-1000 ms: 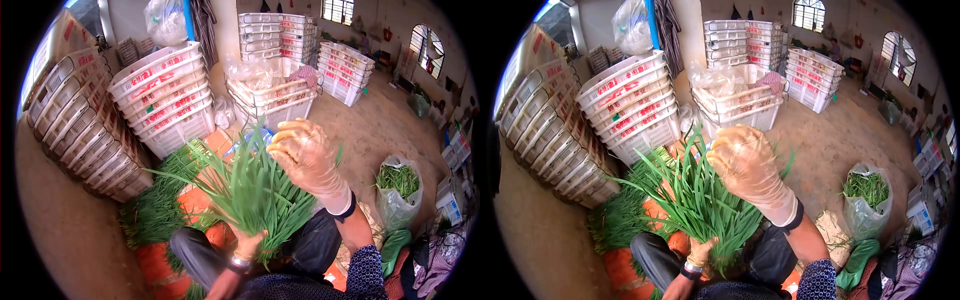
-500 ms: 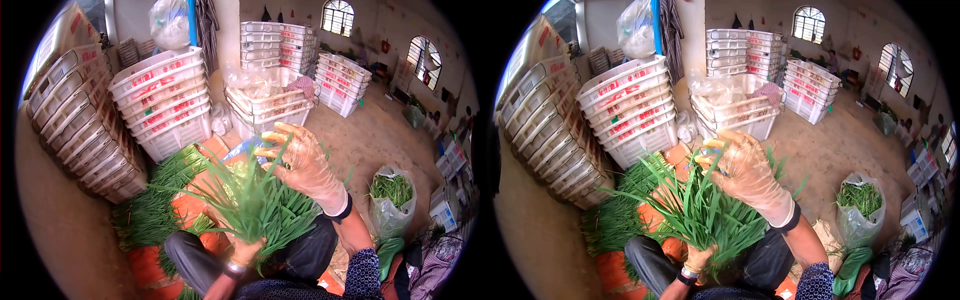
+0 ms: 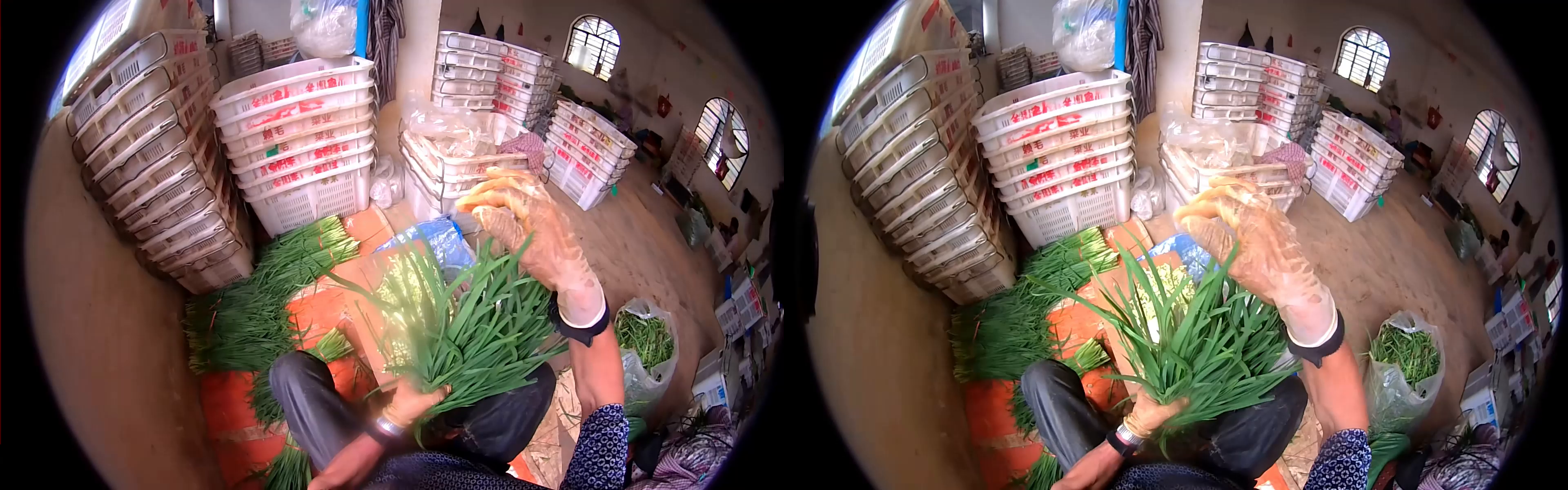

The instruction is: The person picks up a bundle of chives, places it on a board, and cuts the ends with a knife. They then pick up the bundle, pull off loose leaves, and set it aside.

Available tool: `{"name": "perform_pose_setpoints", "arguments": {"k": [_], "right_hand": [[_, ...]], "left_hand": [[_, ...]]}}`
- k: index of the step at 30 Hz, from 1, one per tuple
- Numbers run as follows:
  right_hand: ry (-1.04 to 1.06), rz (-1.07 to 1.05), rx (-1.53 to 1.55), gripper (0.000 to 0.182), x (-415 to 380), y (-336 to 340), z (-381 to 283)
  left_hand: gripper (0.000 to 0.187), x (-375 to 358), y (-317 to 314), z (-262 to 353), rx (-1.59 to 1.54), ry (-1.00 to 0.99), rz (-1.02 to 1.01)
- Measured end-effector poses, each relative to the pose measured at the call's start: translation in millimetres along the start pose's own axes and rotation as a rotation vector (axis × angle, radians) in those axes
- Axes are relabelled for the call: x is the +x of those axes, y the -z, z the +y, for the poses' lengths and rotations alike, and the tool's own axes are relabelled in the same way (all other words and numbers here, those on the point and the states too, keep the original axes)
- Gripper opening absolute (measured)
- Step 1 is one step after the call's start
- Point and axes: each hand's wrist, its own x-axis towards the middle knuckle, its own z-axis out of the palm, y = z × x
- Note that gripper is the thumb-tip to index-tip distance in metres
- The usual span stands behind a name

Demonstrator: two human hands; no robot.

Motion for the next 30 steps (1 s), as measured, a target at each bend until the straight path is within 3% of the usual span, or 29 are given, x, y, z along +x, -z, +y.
{"name": "perform_pose_setpoints", "arguments": {"k": [1, 2, 5, 9, 13, 14, 17, 20, 23, 28, 30], "right_hand": [[0.046, -0.055, -0.016, 0.027, 8, -3, 0], [0.208, -0.14, 0.003, 0.044, 14, -10, 10], [0.032, -0.441, 0.167, 0.049, 21, -32, 15], [-0.25, -0.641, 0.323, 0.066, 31, -42, -8], [-0.417, -0.648, 0.273, 0.05, 31, -49, -19], [-0.389, -0.599, 0.263, 0.039, 28, -56, -14], [-0.52, -0.409, 0.452, 0.034, 12, -82, -4], [-0.616, -0.108, 1.023, 0.036, 17, -76, 1], [-0.575, -0.26, 0.95, 0.04, 26, -61, -11], [-0.355, -0.622, 0.624, 0.07, 26, -50, -18], [-0.236, -0.624, 0.632, 0.064, 21, -59, -14]], "left_hand": [[0.048, 2, -3, 2, 0.046, -0.019, -0.003], [0.038, 1, -8, 4, -0.059, -0.062, -0.005], [0.037, -1, -19, 30, -0.231, -0.049, -0.019], [0.045, -2, -10, 15, -0.013, 0.016, -0.082], [0.045, -1, -7, 20, 0.013, -0.012, -0.087], [0.043, -1, -6, 18, 0.033, -0.018, -0.093], [0.044, 0, -3, 14, -0.154, 0.053, -0.11], [0.044, -1, 2, 3, -0.089, 0.056, -0.093], [0.044, -3, 1, 18, -0.089, 0.079, -0.073], [0.045, -1, 0, 19, -0.062, 0.014, -0.083], [0.045, -1, -1, 18, -0.076, 0.005, -0.082]]}}
